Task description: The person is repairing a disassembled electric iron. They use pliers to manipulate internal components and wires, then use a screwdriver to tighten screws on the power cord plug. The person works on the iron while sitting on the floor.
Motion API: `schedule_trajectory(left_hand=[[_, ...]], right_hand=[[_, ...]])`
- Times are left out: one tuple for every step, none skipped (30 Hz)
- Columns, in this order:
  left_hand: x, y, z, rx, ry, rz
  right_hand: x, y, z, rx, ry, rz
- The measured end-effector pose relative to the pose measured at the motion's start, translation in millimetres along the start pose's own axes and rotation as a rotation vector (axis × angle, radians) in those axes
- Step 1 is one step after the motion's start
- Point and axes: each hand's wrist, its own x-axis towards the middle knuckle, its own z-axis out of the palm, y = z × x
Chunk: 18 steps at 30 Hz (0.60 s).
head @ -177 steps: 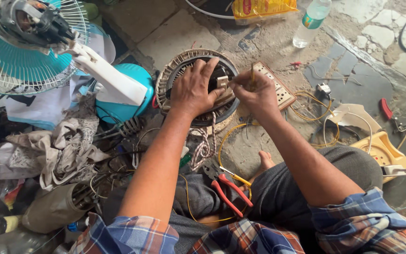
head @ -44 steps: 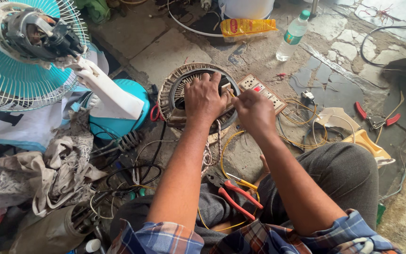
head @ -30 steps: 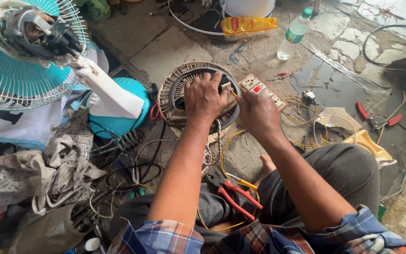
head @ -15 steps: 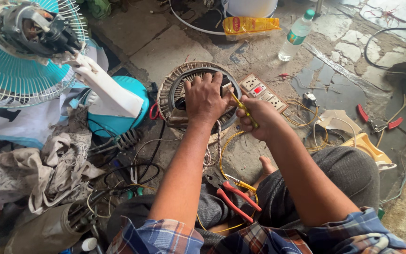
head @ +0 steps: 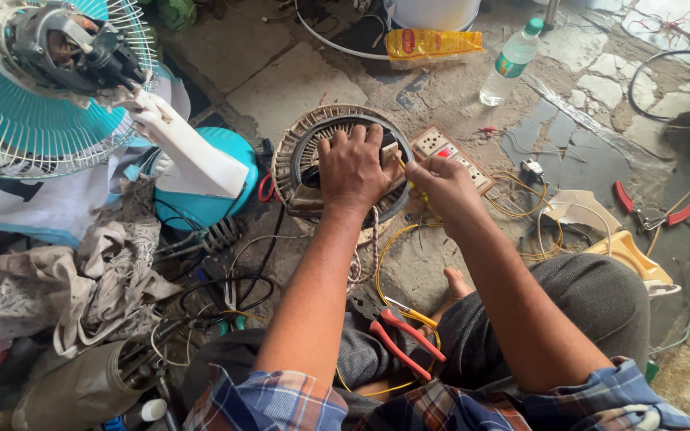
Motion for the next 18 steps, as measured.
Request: schedule_trajectory(left_hand=[[0.7,-0.1,-1.4,0.011,0.004,-0.002],[1.2,0.8,-2.0,0.020,0.008,-0.001],[1.8,2.0,-2.3,0.028,0.011,-0.001],[3.4,3.1,-2.6,0.026,-0.012,-0.012],[5.2,4.1,-2.8,0.024,-0.035,-0.023],[6.4,3.1,-3.5,0.027,-0.058,-0.040],[7.3,3.7,-3.5,0.020,-0.036,-0.045],[6.2,5.1,-2.9,0.017,-0.019,-0.051],[5.1,5.6,-2.0,0.013,-0.002,-0.058],[3.7,6.3,-0.9,0.011,0.009,-0.050],[1.9,7.0,0.3,0.009,0.020,-0.043],[1.4,8.8,1.6,0.005,0.033,-0.032],[0.8,10.8,2.7,0.026,0.036,-0.043],[0.8,14.2,4.2,0.044,0.041,-0.054],[1.2,17.5,5.4,0.062,0.046,-0.065],[2.4,18.5,5.7,0.068,0.045,-0.063],[3.4,19.6,5.7,0.075,0.045,-0.062],[2.8,18.5,5.3,0.087,0.041,-0.060]], right_hand=[[-0.6,-2.8,0.1,0.005,-0.020,0.032],[-1.6,-5.4,-1.2,0.010,-0.036,0.065],[-2.3,-7.4,-1.8,0.015,-0.052,0.098],[-2.2,-8.8,-1.5,0.036,-0.049,0.124],[-1.7,-9.3,-1.5,0.058,-0.047,0.149],[0.2,-9.5,-0.3,0.078,-0.052,0.173],[1.6,-8.8,-0.1,0.034,-0.042,0.108],[1.8,-6.6,1.0,-0.008,-0.035,0.047],[1.9,-4.7,2.9,-0.050,-0.029,-0.015],[1.0,-3.9,3.3,-0.179,0.004,-0.092],[-0.7,-4.7,2.5,-0.307,0.036,-0.170],[-3.3,-7.1,0.4,-0.435,0.074,-0.248],[-6.5,-9.7,0.5,-0.511,0.110,-0.302],[-9.7,-12.2,1.4,-0.590,0.148,-0.356],[-12.7,-14.8,1.2,-0.668,0.186,-0.410],[-13.6,-18.0,0.9,-0.683,0.182,-0.415],[-14.2,-20.2,0.0,-0.698,0.179,-0.420],[-14.3,-20.4,0.7,-0.708,0.172,-0.424]])
